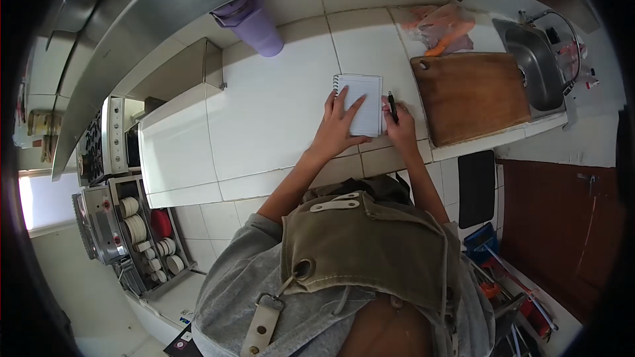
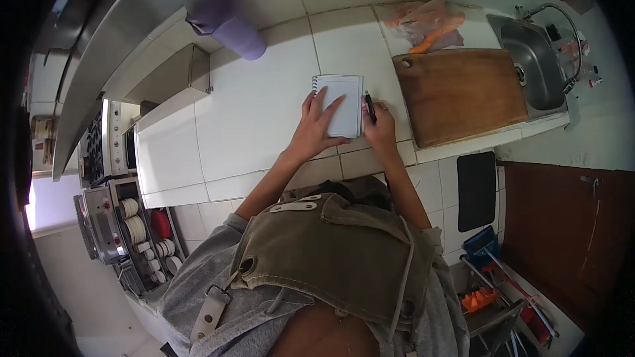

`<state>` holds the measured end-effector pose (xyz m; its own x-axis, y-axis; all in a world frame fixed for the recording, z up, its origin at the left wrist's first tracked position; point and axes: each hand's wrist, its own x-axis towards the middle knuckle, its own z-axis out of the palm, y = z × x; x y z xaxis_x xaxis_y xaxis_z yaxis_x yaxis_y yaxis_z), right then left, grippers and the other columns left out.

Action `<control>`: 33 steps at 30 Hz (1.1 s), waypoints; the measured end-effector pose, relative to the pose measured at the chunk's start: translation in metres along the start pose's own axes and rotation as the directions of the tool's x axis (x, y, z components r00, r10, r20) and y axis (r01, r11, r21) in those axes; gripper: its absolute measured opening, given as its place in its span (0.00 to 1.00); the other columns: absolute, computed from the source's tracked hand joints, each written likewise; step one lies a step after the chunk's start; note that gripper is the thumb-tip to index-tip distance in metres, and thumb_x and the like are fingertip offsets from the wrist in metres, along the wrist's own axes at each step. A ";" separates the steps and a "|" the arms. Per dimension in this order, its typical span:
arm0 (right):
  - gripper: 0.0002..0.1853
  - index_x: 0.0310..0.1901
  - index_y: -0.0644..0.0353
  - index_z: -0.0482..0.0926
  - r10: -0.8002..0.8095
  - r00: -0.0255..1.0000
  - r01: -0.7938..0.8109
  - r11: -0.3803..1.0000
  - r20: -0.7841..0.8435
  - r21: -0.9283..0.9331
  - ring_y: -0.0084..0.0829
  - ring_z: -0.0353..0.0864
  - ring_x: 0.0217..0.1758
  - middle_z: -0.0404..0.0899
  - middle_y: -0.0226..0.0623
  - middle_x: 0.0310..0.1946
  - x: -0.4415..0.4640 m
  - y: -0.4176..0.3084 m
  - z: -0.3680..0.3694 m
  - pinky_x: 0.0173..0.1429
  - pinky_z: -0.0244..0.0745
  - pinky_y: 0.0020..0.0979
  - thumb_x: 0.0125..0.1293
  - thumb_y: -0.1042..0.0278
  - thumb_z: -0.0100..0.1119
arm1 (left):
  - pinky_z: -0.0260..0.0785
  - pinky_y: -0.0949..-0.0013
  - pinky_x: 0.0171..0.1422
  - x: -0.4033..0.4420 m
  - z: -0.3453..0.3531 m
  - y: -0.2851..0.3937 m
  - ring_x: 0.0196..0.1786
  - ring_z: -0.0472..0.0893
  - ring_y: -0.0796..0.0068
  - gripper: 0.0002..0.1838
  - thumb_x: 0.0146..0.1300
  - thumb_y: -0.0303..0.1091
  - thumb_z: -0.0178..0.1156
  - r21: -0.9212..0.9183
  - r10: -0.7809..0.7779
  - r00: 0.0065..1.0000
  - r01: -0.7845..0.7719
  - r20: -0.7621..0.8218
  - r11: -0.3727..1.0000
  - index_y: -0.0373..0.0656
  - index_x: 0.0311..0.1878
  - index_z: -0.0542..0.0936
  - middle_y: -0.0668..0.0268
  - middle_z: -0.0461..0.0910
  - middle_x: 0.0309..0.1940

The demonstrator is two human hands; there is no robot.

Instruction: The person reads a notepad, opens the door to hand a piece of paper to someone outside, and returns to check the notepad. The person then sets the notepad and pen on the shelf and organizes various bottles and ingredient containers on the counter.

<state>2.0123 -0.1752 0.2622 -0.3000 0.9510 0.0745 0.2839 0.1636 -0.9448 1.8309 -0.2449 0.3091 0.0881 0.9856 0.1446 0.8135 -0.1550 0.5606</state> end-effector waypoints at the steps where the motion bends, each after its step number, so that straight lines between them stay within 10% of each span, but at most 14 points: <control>1: 0.16 0.54 0.63 0.77 0.000 1.000 0.000 1.000 -0.003 0.000 0.19 0.73 0.28 0.75 0.33 0.37 -0.001 -0.008 -0.001 0.28 0.69 0.23 0.65 0.76 0.51 | 0.52 0.43 0.72 0.002 -0.003 0.000 0.71 0.47 0.33 0.54 0.36 0.48 0.77 0.000 0.003 1.000 -0.003 0.001 1.000 0.55 0.70 0.61 0.44 0.46 0.71; 13: 0.18 0.52 0.62 0.78 0.199 0.977 -0.208 0.969 0.075 0.130 0.18 0.70 0.24 0.75 0.29 0.24 0.002 -0.019 -0.010 0.30 0.67 0.24 0.60 0.76 0.53 | 0.28 0.37 0.75 0.080 -0.044 -0.003 0.75 0.41 0.38 0.75 0.22 0.55 0.78 0.381 0.010 0.779 -0.318 0.626 0.868 0.64 0.75 0.38 0.38 0.40 0.72; 26: 0.18 0.54 0.63 0.77 0.115 0.991 -0.124 0.980 0.061 0.159 0.17 0.66 0.18 0.74 0.29 0.23 0.001 -0.003 -0.009 0.24 0.63 0.24 0.61 0.74 0.52 | 0.24 0.30 0.71 0.086 -0.047 0.007 0.74 0.43 0.39 0.72 0.22 0.56 0.77 0.431 -0.098 0.755 -0.258 0.648 0.865 0.61 0.74 0.42 0.39 0.44 0.70; 33: 0.18 0.52 0.61 0.79 0.062 0.998 -0.064 0.995 0.032 0.079 0.22 0.71 0.21 0.73 0.31 0.18 -0.005 0.005 -0.009 0.29 0.68 0.28 0.60 0.71 0.53 | 0.27 0.21 0.65 0.052 -0.027 -0.001 0.74 0.32 0.31 0.73 0.25 0.60 0.77 0.234 -0.102 0.909 0.004 0.405 0.972 0.61 0.75 0.40 0.36 0.27 0.72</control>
<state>2.0236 -0.1763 0.2604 -0.3109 0.9504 0.0056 0.2293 0.0807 -0.9700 1.8188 -0.1952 0.3380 0.2302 0.9390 -0.2556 0.9259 -0.1305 0.3545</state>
